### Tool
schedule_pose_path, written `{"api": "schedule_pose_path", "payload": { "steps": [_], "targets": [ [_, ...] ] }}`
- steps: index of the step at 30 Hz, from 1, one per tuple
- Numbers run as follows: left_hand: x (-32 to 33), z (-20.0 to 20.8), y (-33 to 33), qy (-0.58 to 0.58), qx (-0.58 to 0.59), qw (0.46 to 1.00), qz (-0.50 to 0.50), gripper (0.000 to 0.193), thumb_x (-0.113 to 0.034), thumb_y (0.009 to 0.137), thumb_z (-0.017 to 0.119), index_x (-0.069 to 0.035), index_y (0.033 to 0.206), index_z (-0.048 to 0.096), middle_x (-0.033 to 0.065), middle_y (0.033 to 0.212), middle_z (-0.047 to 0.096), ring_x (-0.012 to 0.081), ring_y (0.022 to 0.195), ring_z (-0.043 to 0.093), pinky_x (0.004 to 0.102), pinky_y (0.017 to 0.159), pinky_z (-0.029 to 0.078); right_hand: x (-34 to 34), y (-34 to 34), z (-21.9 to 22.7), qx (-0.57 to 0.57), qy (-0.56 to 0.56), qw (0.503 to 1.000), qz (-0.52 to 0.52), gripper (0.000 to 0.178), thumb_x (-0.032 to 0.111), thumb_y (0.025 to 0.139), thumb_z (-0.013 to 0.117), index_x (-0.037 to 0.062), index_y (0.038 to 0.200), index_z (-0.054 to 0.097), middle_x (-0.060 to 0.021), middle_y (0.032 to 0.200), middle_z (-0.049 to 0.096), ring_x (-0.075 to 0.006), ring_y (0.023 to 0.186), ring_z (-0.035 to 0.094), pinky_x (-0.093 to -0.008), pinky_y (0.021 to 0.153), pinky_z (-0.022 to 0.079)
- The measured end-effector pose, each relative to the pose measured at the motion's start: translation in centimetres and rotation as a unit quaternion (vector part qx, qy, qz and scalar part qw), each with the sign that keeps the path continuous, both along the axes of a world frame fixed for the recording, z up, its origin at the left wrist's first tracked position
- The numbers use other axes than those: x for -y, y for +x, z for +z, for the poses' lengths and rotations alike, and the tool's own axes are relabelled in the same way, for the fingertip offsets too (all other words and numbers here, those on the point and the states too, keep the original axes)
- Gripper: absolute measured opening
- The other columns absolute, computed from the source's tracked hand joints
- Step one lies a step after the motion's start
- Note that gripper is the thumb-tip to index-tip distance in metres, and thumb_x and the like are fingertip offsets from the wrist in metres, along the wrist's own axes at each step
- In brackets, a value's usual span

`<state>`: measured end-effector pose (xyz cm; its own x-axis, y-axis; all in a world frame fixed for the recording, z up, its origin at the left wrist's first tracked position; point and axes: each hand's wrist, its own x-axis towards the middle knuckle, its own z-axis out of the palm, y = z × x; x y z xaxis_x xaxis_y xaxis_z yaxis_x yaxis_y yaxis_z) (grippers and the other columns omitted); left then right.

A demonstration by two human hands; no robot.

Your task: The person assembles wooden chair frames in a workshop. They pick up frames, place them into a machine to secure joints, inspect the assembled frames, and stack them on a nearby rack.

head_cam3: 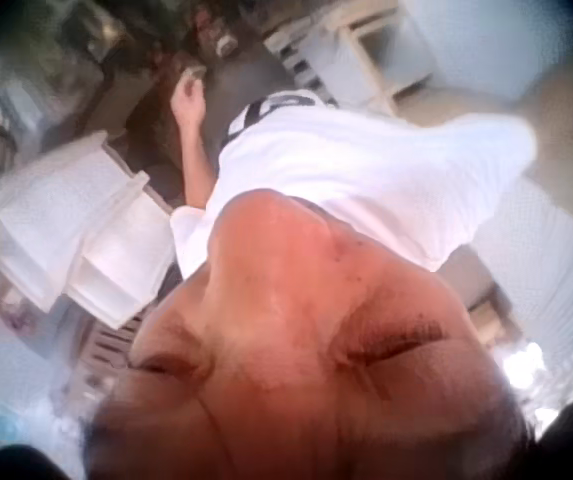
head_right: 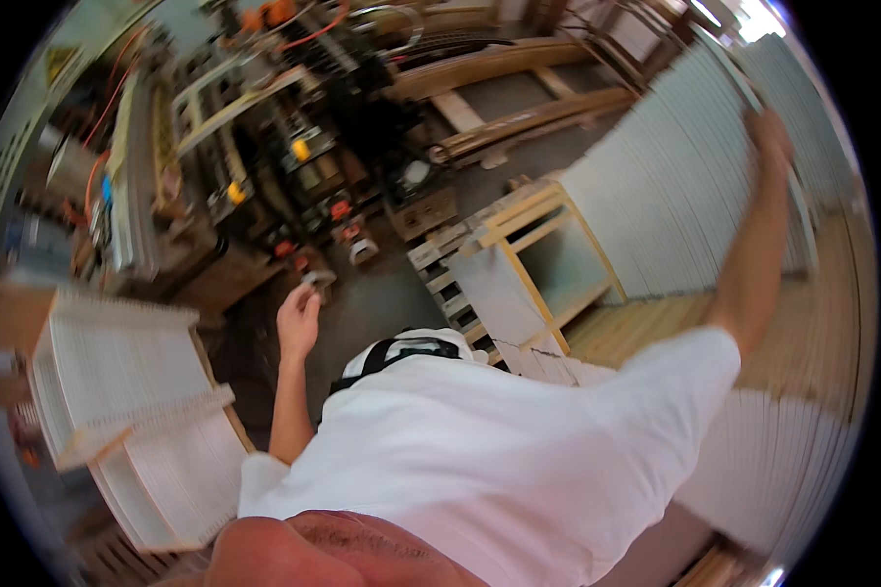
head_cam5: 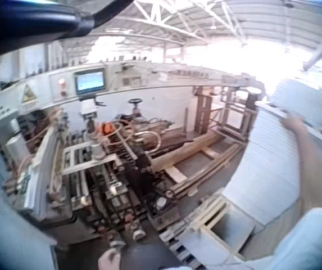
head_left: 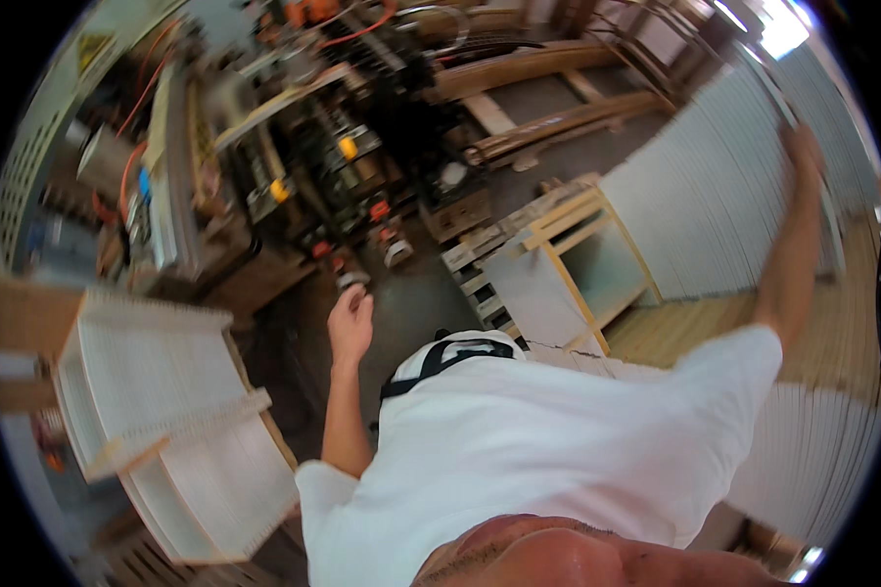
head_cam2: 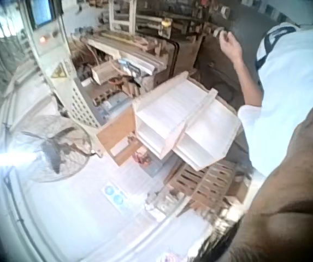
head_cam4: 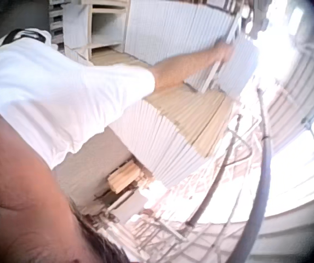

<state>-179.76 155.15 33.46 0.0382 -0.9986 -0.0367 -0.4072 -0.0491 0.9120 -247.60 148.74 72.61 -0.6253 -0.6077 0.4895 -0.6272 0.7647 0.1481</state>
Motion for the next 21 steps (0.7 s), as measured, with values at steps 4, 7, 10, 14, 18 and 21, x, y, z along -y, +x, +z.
{"api": "schedule_pose_path", "payload": {
  "steps": [4,7,10,14,18,21],
  "targets": [
    [2.6,0.9,-0.5,0.021,0.009,0.999,-0.041,0.032,-0.016,0.085,0.061,0.001,0.112,0.060,0.0148,0.102,0.066,0.0226,0.095,0.065,0.0314,0.084,0.050,-7.7,-10.7,0.0,-0.140,0.001,0.990,-0.001,0.045,0.038,0.094,0.045,0.0137,0.132,0.049,-0.0155,0.119,0.060,-0.0343,0.110,0.058,-0.0463,0.090,0.046],
    [4.1,2.3,-0.5,0.022,-0.018,0.998,-0.054,0.035,-0.017,0.086,0.062,0.002,0.114,0.058,0.0150,0.104,0.066,0.0221,0.096,0.064,0.0312,0.085,0.049,-5.6,-5.7,1.3,-0.170,-0.012,0.985,0.022,0.041,0.036,0.095,0.044,0.0212,0.132,0.050,-0.0139,0.118,0.061,-0.0336,0.104,0.061,-0.0463,0.084,0.049],
    [6.2,4.5,-1.8,0.025,-0.113,0.988,-0.102,0.040,-0.019,0.086,0.063,0.004,0.117,0.056,0.0158,0.107,0.065,0.0214,0.100,0.063,0.0310,0.087,0.049,-4.6,2.0,2.3,-0.195,-0.057,0.971,0.128,0.039,0.030,0.093,0.048,0.0254,0.132,0.050,-0.0097,0.113,0.064,-0.0297,0.082,0.067,-0.0404,0.065,0.053],
    [8.2,10.6,-5.7,0.020,-0.269,0.935,-0.230,0.054,-0.028,0.090,0.062,0.007,0.128,0.044,0.0163,0.124,0.056,0.0199,0.116,0.053,0.0312,0.097,0.043,-1.9,20.9,0.4,-0.255,-0.057,0.929,0.261,0.048,0.005,0.085,0.056,0.0267,0.129,0.053,-0.0048,0.105,0.067,-0.0216,0.067,0.065,-0.0307,0.054,0.051],
    [8.5,17.3,-7.2,0.015,-0.480,0.832,-0.278,0.063,-0.042,0.092,0.056,0.004,0.131,0.040,0.0162,0.128,0.053,0.0233,0.119,0.051,0.0369,0.100,0.042,1.7,37.7,-6.6,-0.262,-0.080,0.791,0.547,0.040,0.005,0.076,0.055,0.0075,0.115,0.057,-0.0068,0.106,0.065,-0.0207,0.084,0.064,-0.0337,0.069,0.051],
    [9.5,19.4,-6.4,0.087,-0.640,0.736,-0.201,0.052,-0.041,0.094,0.053,0.001,0.124,0.048,0.0095,0.116,0.058,0.0187,0.105,0.057,0.0332,0.092,0.046,2.2,43.7,-12.3,-0.168,-0.045,0.738,0.652,0.037,0.009,0.075,0.056,0.0060,0.112,0.056,-0.0050,0.099,0.062,-0.0204,0.077,0.059,-0.0317,0.063,0.046]
  ]
}}
